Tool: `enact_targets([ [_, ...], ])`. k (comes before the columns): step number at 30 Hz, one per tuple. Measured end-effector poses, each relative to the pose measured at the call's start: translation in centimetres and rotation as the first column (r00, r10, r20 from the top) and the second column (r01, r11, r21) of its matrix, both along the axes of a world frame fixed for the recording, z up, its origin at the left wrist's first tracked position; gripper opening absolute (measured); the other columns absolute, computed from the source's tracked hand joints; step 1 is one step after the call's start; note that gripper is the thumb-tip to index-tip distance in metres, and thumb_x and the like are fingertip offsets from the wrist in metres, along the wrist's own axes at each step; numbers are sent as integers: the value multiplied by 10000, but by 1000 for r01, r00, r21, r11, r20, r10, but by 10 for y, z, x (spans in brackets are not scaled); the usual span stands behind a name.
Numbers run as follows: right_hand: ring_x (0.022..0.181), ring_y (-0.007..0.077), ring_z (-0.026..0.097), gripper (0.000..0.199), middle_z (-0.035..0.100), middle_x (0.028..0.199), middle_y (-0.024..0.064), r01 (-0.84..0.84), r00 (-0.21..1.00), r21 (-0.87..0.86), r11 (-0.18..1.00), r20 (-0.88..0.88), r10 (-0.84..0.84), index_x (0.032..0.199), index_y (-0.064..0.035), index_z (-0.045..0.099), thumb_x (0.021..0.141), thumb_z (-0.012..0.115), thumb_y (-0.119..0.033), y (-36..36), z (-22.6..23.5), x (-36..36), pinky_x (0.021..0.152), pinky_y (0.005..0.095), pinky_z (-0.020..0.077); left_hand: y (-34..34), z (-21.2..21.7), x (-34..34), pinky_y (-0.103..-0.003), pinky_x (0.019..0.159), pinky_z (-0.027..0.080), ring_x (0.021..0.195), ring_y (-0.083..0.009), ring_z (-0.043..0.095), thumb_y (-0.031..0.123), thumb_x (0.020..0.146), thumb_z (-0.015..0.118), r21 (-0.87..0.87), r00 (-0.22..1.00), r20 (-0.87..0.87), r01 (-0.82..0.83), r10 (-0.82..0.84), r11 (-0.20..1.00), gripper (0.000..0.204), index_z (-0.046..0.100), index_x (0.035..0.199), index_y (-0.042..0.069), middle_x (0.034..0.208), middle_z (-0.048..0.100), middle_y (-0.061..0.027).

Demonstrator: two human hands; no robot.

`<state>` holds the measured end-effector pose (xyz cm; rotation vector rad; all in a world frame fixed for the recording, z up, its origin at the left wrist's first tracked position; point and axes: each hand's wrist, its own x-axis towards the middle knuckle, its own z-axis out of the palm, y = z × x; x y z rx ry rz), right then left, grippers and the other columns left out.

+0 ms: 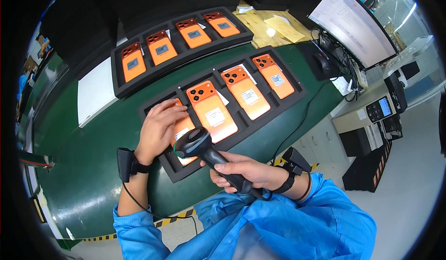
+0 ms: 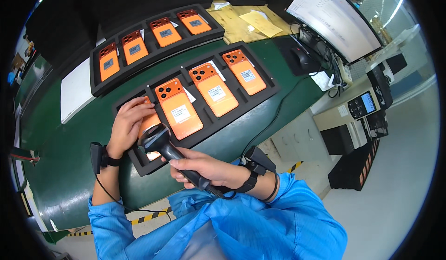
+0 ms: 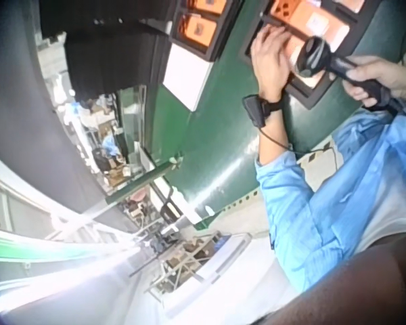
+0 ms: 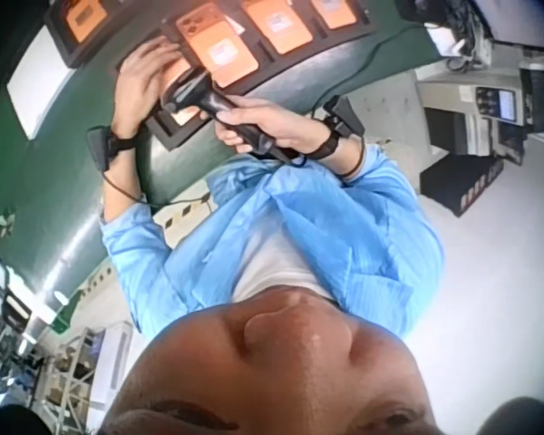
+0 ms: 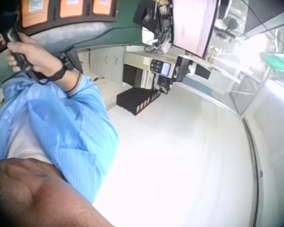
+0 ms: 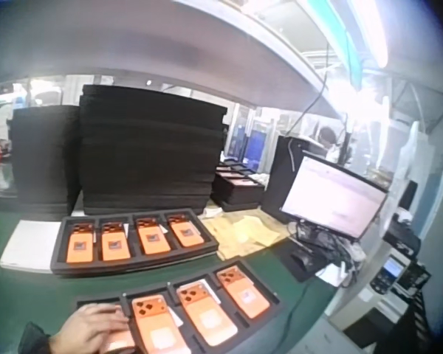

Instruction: Scan and organize mobile phones on an assembly line bench.

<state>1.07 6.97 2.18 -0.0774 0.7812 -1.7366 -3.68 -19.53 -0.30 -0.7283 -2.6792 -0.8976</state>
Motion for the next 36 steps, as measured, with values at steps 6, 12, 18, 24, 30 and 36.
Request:
enact_targets([
  [6,702,91,500,686,515,842,58,254,938,-23,967,-238,-252,1509,-112,124,980,540,-247,34,22,-32,571,237,451,4,2,-1,-429,1048,371,1232,-345,494,-17,796,499,31,996,-2,-88,88,996,325,668,1068,39,1217,625,-115],
  [12,605,70,522,303,555,757,-11,884,322,110,455,-848,-421,1153,-50,534,923,621,-227,158,17,-128,529,209,432,21,11,19,-479,1048,359,1216,-323,508,125,756,633,-175,996,-10,89,-92,981,296,690,1041,68,1170,651,-75],
  [18,884,121,572,329,625,976,45,927,302,279,252,-952,-57,1088,3,612,973,543,-298,266,-56,-169,829,256,441,34,15,21,-463,1038,360,1189,-327,515,190,773,668,-148,995,10,95,-95,984,262,692,1006,71,1119,638,-81],
  [24,956,120,581,371,646,1020,58,976,72,3,216,-947,-312,1111,24,649,995,486,-289,265,-72,-167,875,237,427,33,14,17,-449,992,401,1145,-323,535,235,769,701,-119,998,39,54,-50,991,248,698,955,72,1057,648,-69],
  [30,768,50,499,321,653,950,9,981,-29,-102,168,-921,-387,1092,4,670,999,476,-234,273,-81,-168,700,194,403,36,16,15,-445,963,422,1116,-315,550,196,741,717,-107,999,19,42,-40,993,220,699,922,72,1030,654,-59],
  [36,684,28,454,249,588,811,-37,986,-50,-110,125,-911,-410,1053,-3,681,984,502,-162,269,-83,-167,627,174,378,35,14,16,-443,966,419,1117,-299,550,178,750,712,-109,1000,23,22,-20,994,191,707,916,84,1020,661,-46],
])
